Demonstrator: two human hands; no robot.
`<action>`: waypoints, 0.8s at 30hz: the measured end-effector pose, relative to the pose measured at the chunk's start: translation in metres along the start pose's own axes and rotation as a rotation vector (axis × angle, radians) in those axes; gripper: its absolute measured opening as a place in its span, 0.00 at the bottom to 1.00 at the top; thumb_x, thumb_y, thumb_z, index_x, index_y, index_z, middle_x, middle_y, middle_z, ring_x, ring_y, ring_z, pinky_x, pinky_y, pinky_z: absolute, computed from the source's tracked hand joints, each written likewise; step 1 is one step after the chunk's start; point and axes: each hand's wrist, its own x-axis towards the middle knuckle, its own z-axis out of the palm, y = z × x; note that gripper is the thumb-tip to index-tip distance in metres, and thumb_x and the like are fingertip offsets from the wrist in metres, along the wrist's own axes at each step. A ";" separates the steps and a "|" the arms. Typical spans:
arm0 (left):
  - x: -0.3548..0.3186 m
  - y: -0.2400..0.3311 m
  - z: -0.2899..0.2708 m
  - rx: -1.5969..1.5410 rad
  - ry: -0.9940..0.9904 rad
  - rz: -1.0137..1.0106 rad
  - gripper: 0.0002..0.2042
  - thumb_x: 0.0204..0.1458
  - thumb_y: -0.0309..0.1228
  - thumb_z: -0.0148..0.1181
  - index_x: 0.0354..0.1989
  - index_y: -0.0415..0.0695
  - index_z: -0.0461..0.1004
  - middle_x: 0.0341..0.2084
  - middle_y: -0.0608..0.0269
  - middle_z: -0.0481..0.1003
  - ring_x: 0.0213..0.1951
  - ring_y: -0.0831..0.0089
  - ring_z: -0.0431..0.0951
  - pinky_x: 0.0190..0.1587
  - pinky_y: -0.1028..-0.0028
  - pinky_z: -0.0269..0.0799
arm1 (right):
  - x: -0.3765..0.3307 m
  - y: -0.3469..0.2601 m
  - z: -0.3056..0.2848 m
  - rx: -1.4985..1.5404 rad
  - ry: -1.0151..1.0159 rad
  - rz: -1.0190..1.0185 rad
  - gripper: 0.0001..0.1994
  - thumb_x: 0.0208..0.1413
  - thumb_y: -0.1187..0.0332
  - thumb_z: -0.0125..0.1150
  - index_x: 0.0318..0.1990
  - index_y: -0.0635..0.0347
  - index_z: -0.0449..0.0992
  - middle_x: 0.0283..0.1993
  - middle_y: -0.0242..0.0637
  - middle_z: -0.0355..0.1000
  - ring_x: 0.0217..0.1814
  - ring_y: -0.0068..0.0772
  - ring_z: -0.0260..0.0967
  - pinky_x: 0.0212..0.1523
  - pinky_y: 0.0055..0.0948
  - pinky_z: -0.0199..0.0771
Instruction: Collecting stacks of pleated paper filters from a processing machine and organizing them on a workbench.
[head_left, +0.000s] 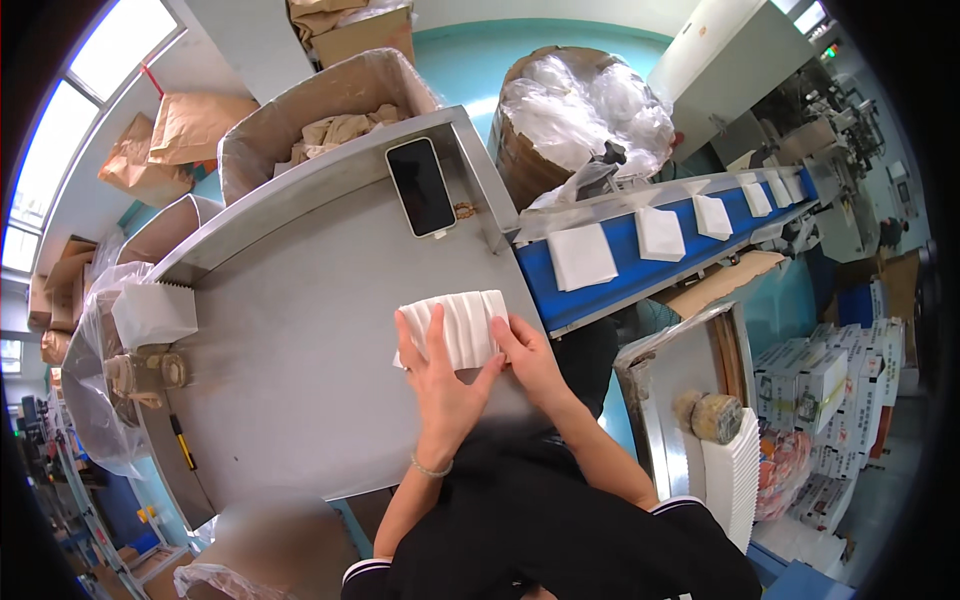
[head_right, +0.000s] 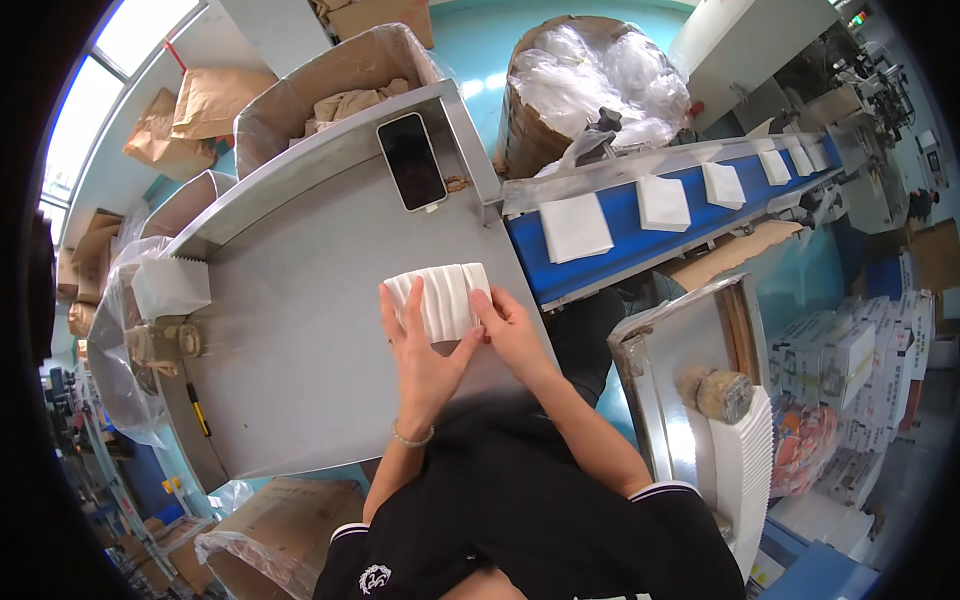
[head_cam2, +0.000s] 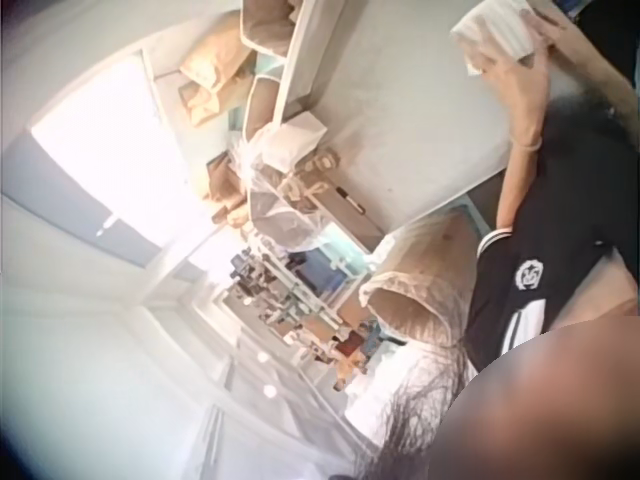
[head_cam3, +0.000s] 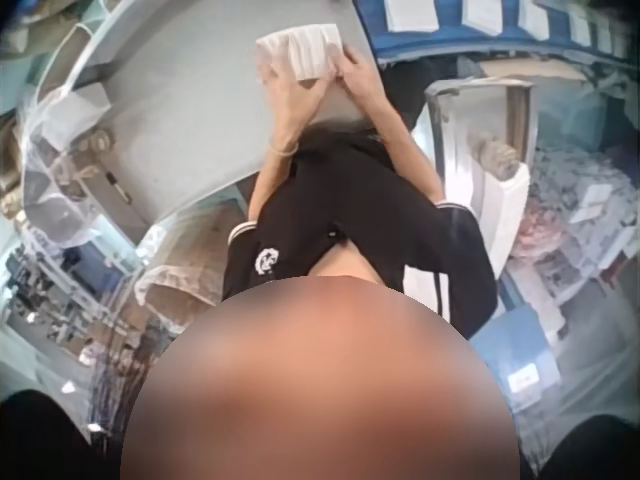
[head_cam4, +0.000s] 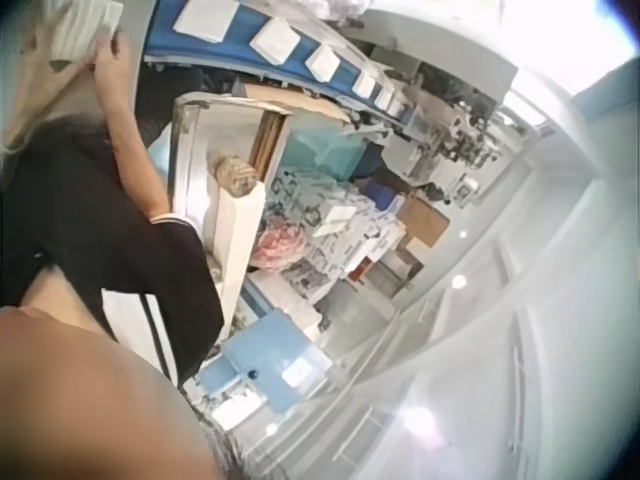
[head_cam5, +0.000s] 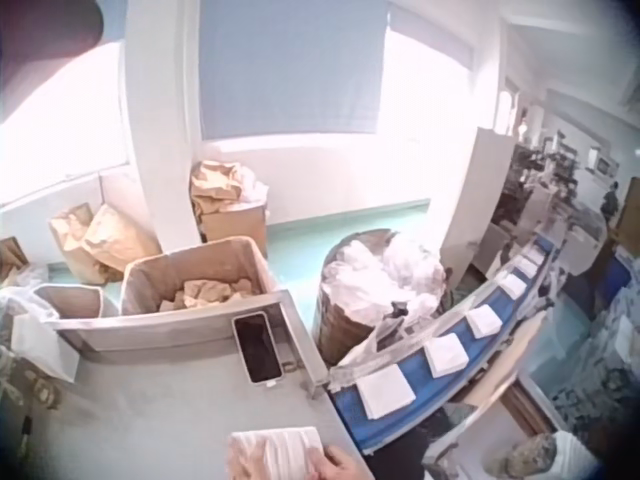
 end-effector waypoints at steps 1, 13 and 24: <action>0.000 0.003 -0.001 0.063 0.030 -0.029 0.41 0.42 0.34 0.72 0.66 0.45 0.57 0.67 0.36 0.42 0.68 0.42 0.48 0.64 0.52 0.53 | 0.007 0.016 -0.009 0.241 -0.009 0.088 0.16 0.63 0.60 0.56 0.50 0.63 0.73 0.40 0.32 0.73 0.37 0.21 0.69 0.35 0.21 0.68; 0.001 -0.011 0.002 -0.113 -0.064 -0.020 0.40 0.43 0.33 0.71 0.66 0.42 0.56 0.64 0.32 0.51 0.65 0.40 0.54 0.61 0.53 0.59 | -0.001 -0.009 0.005 -0.201 0.027 -0.128 0.19 0.64 0.58 0.56 0.54 0.62 0.70 0.41 0.30 0.71 0.42 0.19 0.67 0.41 0.20 0.69; 0.002 -0.024 -0.001 -0.080 0.075 -0.008 0.44 0.43 0.33 0.71 0.68 0.40 0.51 0.63 0.35 0.54 0.63 0.44 0.58 0.62 0.55 0.57 | 0.002 0.018 -0.034 0.219 0.009 0.166 0.17 0.64 0.61 0.55 0.54 0.63 0.69 0.40 0.34 0.74 0.39 0.24 0.72 0.40 0.23 0.73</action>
